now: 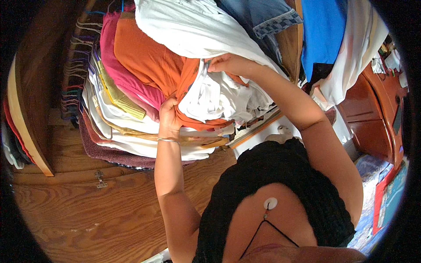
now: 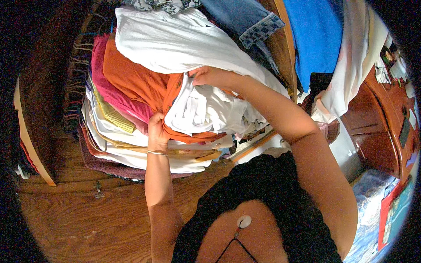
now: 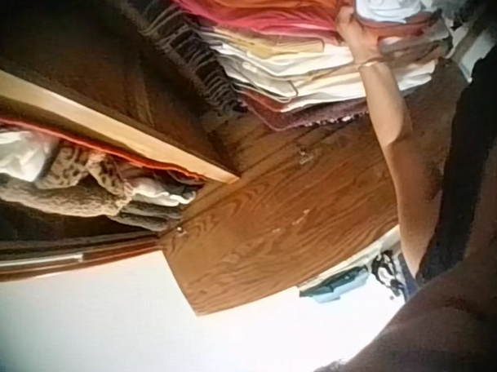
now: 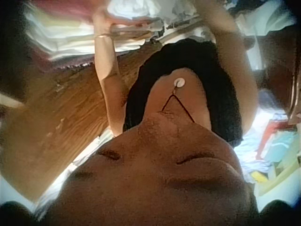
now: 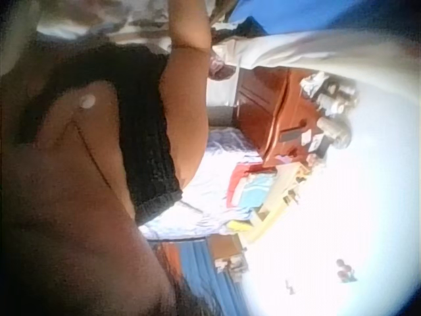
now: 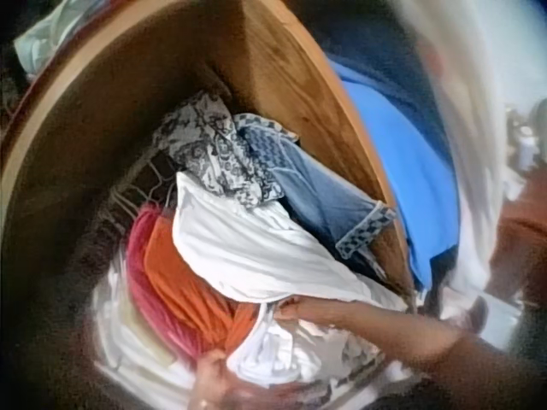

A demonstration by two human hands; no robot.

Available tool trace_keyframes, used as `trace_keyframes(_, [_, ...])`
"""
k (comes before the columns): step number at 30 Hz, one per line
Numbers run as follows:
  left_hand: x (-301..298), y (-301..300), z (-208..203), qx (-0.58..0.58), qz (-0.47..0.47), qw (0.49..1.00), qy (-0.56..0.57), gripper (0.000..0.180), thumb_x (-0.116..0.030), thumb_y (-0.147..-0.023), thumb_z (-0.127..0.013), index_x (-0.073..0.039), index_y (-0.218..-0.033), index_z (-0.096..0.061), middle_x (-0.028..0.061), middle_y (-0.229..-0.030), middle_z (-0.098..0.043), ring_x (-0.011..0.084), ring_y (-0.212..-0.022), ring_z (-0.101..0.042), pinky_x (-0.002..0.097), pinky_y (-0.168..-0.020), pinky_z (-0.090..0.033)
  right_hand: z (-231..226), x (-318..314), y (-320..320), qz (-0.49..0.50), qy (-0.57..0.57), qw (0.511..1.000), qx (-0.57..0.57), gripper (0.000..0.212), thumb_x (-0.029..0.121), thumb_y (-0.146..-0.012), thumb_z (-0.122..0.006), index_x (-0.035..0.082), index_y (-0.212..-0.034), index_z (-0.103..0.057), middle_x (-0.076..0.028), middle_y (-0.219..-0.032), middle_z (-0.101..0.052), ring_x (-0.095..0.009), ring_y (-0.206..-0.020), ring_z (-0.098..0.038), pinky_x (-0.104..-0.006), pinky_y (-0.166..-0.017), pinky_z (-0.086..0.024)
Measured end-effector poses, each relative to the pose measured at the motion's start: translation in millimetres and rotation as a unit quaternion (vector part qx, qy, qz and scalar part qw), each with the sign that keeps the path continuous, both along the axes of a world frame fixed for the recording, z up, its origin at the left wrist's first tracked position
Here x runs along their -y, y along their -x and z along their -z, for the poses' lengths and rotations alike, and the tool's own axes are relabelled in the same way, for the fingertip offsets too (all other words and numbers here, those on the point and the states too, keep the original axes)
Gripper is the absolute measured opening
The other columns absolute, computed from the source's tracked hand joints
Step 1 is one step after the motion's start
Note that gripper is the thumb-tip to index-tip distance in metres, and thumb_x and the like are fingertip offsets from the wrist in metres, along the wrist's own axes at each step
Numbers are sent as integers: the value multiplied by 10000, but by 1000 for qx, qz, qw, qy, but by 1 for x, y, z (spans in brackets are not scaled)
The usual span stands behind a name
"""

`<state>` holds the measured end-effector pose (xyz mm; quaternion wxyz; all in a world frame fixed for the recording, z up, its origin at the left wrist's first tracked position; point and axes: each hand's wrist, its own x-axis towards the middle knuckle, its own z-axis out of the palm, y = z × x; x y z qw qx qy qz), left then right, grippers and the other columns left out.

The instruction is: The person organizes clothes in a wardrobe by shifting items on hangers, folding a white garment, and drawing a decorative fabric cover across the shelves.

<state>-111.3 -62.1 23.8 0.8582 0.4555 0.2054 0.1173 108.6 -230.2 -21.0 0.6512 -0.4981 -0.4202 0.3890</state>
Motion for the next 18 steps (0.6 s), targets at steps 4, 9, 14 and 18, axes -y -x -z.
trace_keyframes(4, [-1,7,0,-20,-26,999,-22,533,-59,-731,-433,88,-1243,-460,186,-1223,-560,302,-1124,-550,448,-1002,-420,-42,32,11,40,55,994,88,465,282,-835,-638,48,-1227,-552,-79,-1093,-624,-101,-383,-466,-247,-447,-429])
trace_keyframes(9, [-8,12,1,-9,52,998,38,505,-109,-738,-444,25,-1220,-510,121,-1185,-598,278,-1090,-566,431,-970,-428,-44,28,4,60,44,973,218,536,299,-826,-663,147,-1317,-509,-115,-1113,-604,-124,-746,-575,-265,-690,-452])
trace_keyframes(14, [-8,13,2,-15,-19,1000,14,502,-120,-743,-449,28,-1219,-512,128,-1193,-595,281,-1099,-562,429,-984,-422,-42,15,-1,40,57,969,239,508,289,-854,-626,282,-1340,-482,-54,-1088,-616,-135,-868,-578,-256,-814,-426])
trace_keyframes(18, [5,0,-4,12,-84,996,-28,513,-117,-741,-447,58,-1220,-504,152,-1220,-580,291,-1129,-549,424,-1003,-416,-16,-2,-13,88,-45,973,209,480,275,-876,-590,298,-1341,-476,-54,-1019,-625,-141,-881,-593,-257,-828,-435])
